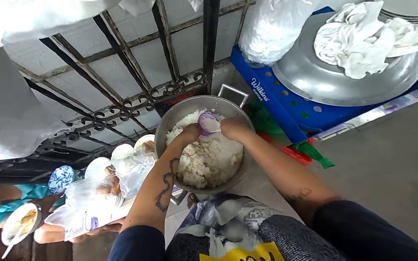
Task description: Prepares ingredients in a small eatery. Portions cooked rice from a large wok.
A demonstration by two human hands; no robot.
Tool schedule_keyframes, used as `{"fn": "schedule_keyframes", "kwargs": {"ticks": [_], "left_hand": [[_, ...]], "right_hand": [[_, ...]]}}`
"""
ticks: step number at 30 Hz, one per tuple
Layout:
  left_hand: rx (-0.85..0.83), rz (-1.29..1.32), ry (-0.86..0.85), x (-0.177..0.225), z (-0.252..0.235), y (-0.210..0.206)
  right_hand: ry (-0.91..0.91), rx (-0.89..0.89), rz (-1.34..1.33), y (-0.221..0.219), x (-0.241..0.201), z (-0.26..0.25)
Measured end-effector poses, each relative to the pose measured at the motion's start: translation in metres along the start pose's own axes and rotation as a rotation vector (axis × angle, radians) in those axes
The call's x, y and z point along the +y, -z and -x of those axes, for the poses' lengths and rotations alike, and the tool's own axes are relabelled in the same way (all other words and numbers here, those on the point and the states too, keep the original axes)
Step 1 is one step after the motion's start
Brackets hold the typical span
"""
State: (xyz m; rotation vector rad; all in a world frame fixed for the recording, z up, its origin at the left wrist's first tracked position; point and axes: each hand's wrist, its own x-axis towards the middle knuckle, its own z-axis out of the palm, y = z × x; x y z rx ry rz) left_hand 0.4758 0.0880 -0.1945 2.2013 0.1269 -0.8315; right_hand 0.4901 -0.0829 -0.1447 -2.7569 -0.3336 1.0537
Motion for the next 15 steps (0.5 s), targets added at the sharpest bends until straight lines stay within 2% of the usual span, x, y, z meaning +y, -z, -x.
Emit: {"fn": "schedule_keyframes", "kwargs": {"ticks": [3, 5, 8, 12, 15], "left_hand": [[0.108, -0.185, -0.075, 0.015, 0.002, 0.014], [0.128, -0.407, -0.042, 0.028, 0.004, 0.021], [0.093, -0.635, -0.019, 0.037, 0.003, 0.02], [0.032, -0.685, -0.039, 0.037, 0.0, 0.01], [0.027, -0.698, -0.041, 0.031, -0.003, 0.005]], "right_hand": [[-0.101, 0.077, 0.048, 0.021, -0.008, 0.039], [-0.196, 0.064, 0.13, 0.024, -0.007, 0.056], [-0.256, -0.017, 0.153, 0.002, -0.003, 0.048], [-0.229, -0.041, 0.055, -0.018, -0.002, 0.026], [-0.218, -0.08, -0.013, -0.016, -0.005, 0.011]]}}
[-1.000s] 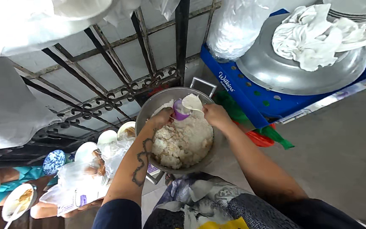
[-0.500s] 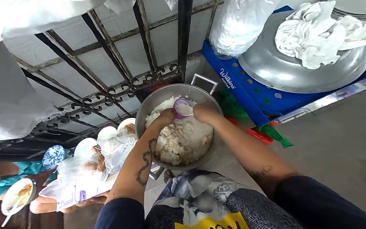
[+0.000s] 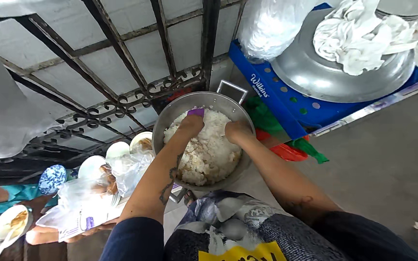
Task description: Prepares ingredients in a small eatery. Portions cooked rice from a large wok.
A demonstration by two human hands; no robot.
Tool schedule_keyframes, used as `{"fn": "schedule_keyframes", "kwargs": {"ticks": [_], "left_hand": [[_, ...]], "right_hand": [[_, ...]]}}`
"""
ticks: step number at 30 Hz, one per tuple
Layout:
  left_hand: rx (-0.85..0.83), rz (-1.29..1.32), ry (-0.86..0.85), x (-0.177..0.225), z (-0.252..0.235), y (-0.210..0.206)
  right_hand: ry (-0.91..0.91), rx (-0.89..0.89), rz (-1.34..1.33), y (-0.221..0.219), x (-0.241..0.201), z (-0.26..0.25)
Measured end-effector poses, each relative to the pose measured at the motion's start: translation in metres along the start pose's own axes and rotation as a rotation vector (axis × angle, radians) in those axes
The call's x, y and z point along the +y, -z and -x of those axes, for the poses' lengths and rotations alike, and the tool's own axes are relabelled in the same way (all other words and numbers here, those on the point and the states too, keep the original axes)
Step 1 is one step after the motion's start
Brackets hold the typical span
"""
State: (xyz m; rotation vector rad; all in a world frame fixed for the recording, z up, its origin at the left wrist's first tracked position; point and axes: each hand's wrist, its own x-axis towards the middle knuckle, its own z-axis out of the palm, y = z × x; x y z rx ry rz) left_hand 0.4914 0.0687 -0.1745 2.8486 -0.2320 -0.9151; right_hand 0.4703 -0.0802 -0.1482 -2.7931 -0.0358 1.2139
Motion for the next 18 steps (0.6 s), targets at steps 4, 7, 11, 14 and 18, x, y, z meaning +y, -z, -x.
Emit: {"fn": "schedule_keyframes", "kwargs": {"ticks": [4, 7, 11, 14, 18], "left_hand": [[-0.003, 0.004, 0.0, -0.002, 0.005, -0.009], [0.062, 0.205, 0.003, -0.013, 0.006, -0.011], [0.225, 0.999, 0.089, -0.024, 0.005, -0.021], [0.15, 1.344, 0.158, -0.017, -0.001, -0.034], [0.088, 1.35, 0.243, -0.011, -0.003, -0.033]], "right_hand": [[0.048, 0.036, -0.152, 0.001, -0.013, -0.016], [0.092, 0.149, -0.168, 0.009, -0.031, -0.003], [0.163, 0.345, -0.138, -0.005, -0.031, 0.008], [0.193, 0.345, -0.13, -0.037, -0.03, -0.004], [0.206, 0.275, 0.037, -0.055, -0.029, -0.003]]}}
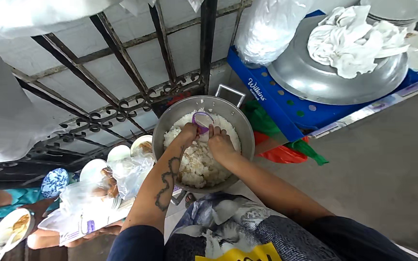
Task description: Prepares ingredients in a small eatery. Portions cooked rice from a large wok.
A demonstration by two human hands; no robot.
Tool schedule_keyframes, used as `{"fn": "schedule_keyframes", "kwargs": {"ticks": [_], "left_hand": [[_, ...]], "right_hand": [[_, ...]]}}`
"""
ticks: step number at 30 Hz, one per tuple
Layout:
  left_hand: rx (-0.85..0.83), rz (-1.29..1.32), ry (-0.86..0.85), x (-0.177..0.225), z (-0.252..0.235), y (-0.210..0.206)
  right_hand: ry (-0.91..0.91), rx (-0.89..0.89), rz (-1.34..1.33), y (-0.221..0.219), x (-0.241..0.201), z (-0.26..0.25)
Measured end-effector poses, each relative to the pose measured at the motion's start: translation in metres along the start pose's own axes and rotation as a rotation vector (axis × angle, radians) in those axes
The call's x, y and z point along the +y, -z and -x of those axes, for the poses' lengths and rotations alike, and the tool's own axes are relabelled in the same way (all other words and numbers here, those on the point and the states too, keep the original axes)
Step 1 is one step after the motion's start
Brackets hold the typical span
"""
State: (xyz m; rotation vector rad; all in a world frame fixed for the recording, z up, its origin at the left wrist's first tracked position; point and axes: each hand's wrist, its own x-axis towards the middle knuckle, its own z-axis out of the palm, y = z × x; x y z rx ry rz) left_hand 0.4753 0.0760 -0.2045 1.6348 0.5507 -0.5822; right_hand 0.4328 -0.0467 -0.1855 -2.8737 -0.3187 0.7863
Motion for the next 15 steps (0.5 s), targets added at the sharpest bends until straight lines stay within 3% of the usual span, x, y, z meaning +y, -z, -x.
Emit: {"fn": "schedule_keyframes", "kwargs": {"ticks": [4, 9, 11, 15], "left_hand": [[0.025, -0.04, 0.039, 0.006, 0.0, -0.001], [0.062, -0.279, -0.013, 0.005, -0.006, 0.002], [0.064, -0.364, -0.032, 0.003, -0.007, 0.004], [0.085, -0.389, -0.02, -0.005, -0.013, 0.007]], "right_hand": [[0.0, -0.052, 0.08, 0.007, 0.007, 0.022], [-0.113, 0.045, -0.075, 0.071, 0.033, 0.041], [-0.076, 0.066, -0.174, 0.069, 0.043, 0.019], [-0.047, -0.086, -0.355, 0.031, 0.034, -0.028]]}}
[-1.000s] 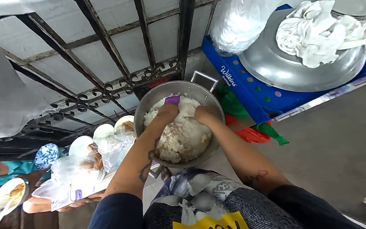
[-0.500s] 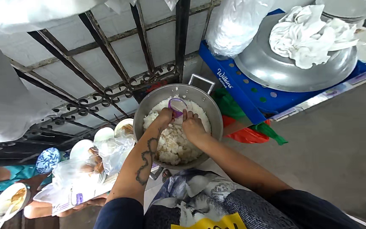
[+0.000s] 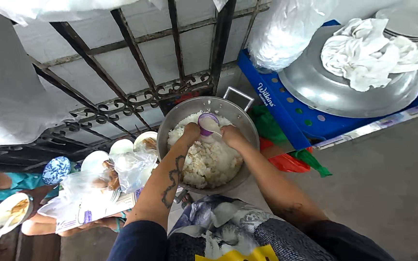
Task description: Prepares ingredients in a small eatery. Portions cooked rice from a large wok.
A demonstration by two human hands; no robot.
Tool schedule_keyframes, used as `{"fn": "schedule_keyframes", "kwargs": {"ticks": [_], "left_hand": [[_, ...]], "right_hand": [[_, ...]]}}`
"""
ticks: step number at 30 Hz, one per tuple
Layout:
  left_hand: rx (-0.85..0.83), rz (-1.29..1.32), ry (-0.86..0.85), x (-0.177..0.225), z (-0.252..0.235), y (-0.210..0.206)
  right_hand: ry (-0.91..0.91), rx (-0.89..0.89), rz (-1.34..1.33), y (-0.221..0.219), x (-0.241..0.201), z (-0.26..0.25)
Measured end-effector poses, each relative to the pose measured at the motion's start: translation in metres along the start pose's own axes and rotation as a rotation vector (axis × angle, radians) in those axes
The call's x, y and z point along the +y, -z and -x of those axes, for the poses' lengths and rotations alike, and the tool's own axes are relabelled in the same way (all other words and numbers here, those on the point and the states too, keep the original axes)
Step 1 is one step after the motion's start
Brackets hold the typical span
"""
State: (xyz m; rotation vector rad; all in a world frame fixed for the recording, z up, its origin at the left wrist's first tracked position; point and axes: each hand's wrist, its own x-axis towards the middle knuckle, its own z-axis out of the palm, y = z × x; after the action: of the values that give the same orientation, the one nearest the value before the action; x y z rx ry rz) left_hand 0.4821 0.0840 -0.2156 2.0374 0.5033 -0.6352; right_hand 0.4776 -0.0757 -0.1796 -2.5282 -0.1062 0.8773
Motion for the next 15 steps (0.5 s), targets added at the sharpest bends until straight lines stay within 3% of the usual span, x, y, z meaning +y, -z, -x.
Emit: {"fn": "schedule_keyframes", "kwargs": {"ticks": [4, 6, 8, 10, 13, 15], "left_hand": [[0.006, -0.065, 0.031, 0.006, 0.003, -0.001], [0.0, -0.071, 0.017, 0.013, 0.009, 0.003], [-0.032, 0.001, -0.04, 0.009, 0.019, 0.012], [-0.044, -0.022, -0.124, 0.006, 0.038, 0.034], [0.11, -0.189, -0.264, -0.007, 0.083, 0.092], [0.305, -0.242, -0.297, -0.038, 0.121, 0.132]], "right_hand": [[-0.066, -0.048, 0.163, 0.007, -0.011, -0.005], [-0.071, 0.043, 0.192, 0.027, -0.015, 0.018], [-0.079, 0.15, 0.142, 0.03, -0.005, 0.036], [-0.123, 0.118, 0.149, 0.025, 0.005, 0.047], [-0.132, 0.052, 0.298, 0.01, 0.008, 0.059], [-0.054, 0.111, 0.327, 0.003, 0.005, 0.063]]}}
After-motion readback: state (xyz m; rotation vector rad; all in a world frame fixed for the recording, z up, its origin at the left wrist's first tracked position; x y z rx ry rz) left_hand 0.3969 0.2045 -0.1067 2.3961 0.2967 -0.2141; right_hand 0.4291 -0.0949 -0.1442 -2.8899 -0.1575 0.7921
